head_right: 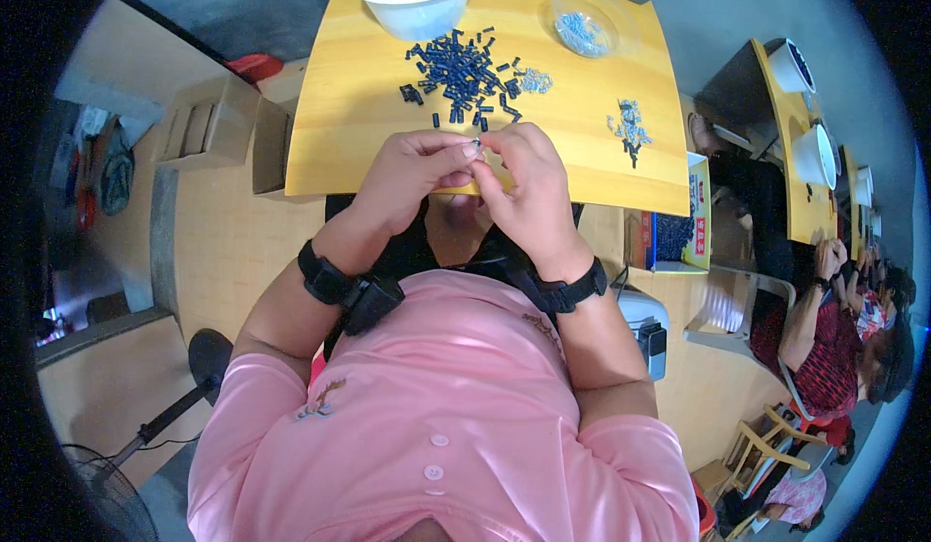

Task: Assembling small black and silver plastic or rubber components at a workstation.

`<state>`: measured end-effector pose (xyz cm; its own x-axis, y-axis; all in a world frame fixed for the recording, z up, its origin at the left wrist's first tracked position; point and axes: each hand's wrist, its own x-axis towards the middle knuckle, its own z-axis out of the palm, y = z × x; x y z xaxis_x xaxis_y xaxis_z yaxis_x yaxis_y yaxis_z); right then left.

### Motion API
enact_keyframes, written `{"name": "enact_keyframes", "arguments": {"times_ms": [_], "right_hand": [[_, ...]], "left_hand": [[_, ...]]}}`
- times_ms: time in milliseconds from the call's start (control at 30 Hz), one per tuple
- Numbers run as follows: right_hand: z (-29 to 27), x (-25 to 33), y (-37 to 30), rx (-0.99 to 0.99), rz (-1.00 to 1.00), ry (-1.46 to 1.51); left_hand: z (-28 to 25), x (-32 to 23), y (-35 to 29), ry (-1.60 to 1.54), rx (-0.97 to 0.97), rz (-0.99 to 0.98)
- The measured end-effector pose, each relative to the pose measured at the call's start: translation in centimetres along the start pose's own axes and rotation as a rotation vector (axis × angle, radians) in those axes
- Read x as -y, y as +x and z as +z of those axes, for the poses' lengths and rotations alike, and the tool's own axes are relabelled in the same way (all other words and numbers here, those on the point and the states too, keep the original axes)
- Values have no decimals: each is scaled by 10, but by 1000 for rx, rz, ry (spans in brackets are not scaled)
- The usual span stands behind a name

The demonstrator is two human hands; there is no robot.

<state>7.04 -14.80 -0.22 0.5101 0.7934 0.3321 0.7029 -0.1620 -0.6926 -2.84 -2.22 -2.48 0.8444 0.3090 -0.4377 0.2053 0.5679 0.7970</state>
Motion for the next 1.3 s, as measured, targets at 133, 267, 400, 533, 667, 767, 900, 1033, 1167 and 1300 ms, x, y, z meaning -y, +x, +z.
{"name": "enact_keyframes", "arguments": {"times_ms": [133, 267, 400, 533, 667, 767, 900, 1033, 1167, 1300], "right_hand": [[7, 3, 9, 15, -170, -108], [11, 4, 13, 32, -180, -107], [4, -2, 19, 53, -18, 34], [-13, -37, 24, 6, 201, -57], [-18, -66, 27, 68, 211, -207], [-11, -69, 36, 22, 243, -169], [-7, -71, 45, -12, 279, -151], [-5, -76, 49, 38, 283, -124], [-7, -84, 47, 22, 299, -99], [-18, -90, 46, 27, 220, -179]], "left_hand": [[-6, -2, -1, -15, -58, 52], [-11, -3, 0, -24, -69, 64], [-16, -12, 0, 2, -93, 4], [-24, -13, 2, 13, -82, 37], [-32, -13, 4, -4, -130, 23], [-40, -11, 11, -4, -142, 26], [-39, -8, 14, -3, -129, 2], [-34, -12, 13, 13, -94, -10], [-30, -12, 16, 11, -83, -9], [-22, -8, 22, 26, -58, -29]]}}
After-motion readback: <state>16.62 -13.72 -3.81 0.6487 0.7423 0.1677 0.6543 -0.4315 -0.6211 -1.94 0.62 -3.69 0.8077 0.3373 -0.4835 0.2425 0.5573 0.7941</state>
